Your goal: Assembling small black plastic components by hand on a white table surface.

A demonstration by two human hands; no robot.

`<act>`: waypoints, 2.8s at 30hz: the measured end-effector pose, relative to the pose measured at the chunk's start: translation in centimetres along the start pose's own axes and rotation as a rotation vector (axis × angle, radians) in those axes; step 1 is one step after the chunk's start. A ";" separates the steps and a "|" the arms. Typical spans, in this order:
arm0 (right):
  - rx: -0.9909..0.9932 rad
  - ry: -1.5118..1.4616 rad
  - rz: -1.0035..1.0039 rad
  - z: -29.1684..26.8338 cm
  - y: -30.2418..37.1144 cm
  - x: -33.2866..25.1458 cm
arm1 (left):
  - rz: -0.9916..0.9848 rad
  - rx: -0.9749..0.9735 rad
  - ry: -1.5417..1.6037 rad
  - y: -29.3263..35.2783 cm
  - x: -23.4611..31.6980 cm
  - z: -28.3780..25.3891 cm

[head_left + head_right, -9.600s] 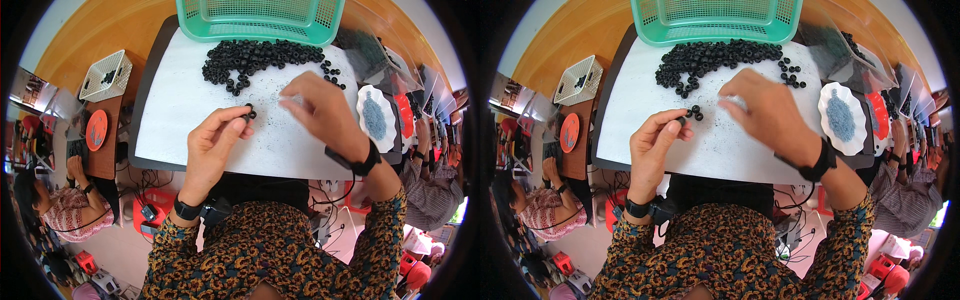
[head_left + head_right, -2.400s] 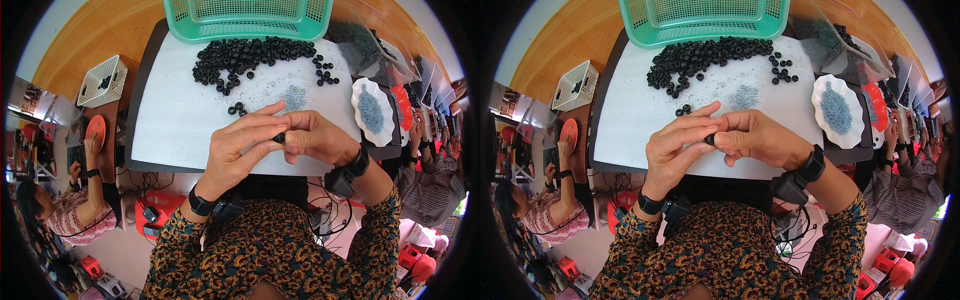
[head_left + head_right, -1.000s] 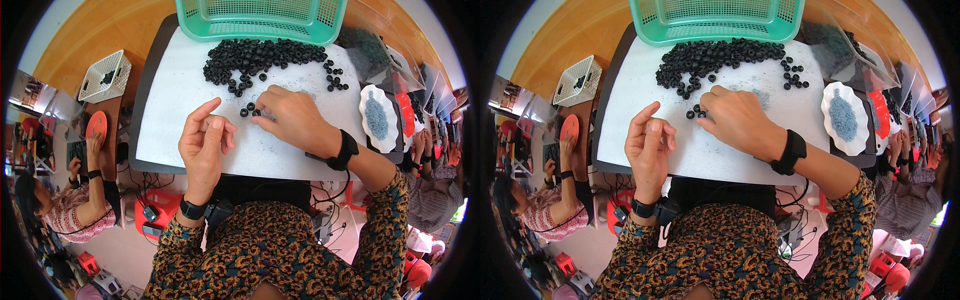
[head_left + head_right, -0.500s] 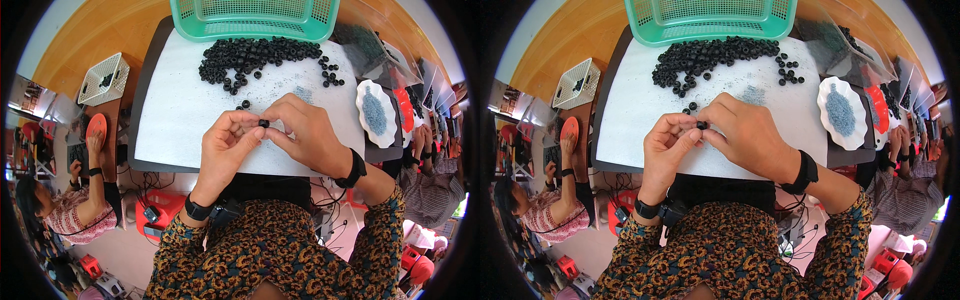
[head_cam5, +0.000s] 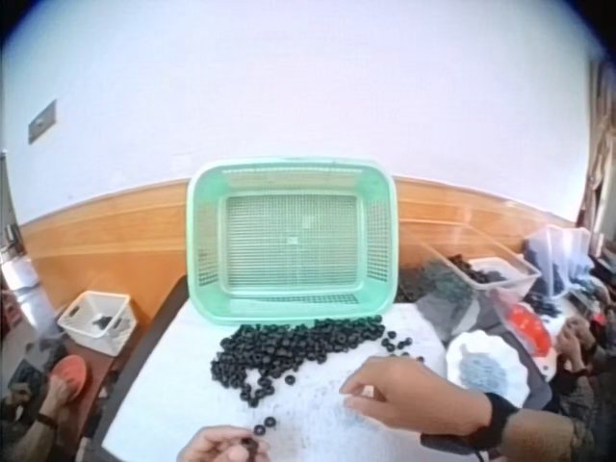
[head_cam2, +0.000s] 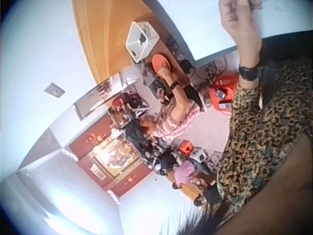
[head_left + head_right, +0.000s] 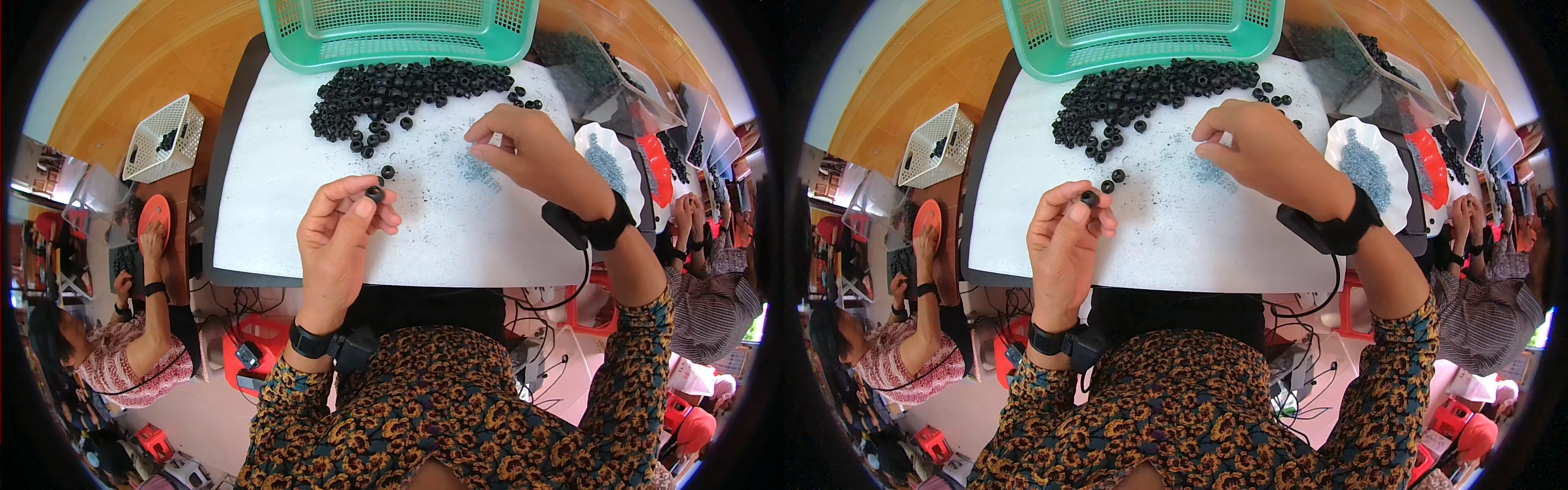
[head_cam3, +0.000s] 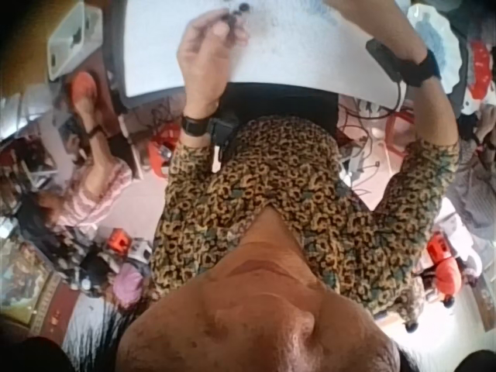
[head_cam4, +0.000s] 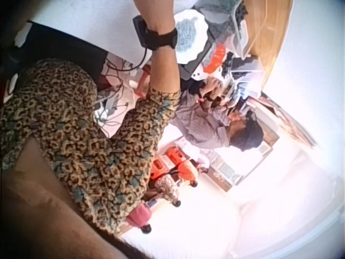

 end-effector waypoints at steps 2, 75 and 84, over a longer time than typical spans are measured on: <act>-0.038 0.101 -0.151 0.8 -0.4 0.5 | 0.017 -0.016 0.052 -0.3 -0.3 -0.4; -0.091 0.231 -0.230 3.7 -6.8 1.7 | -0.079 -0.153 -0.137 0.0 0.5 0.9; -0.010 0.056 -0.225 3.7 -6.8 1.6 | -0.090 -0.148 -0.165 -0.2 0.4 0.7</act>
Point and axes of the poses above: each hand's wrist, its own y-axis away from the middle knuckle, its own z-axis out of the palm, x = y × z, the point moved 1 cm from there along -y, towards the middle knuckle, and after that the axes turned 14 degrees about -y, right-handed, at the moved point
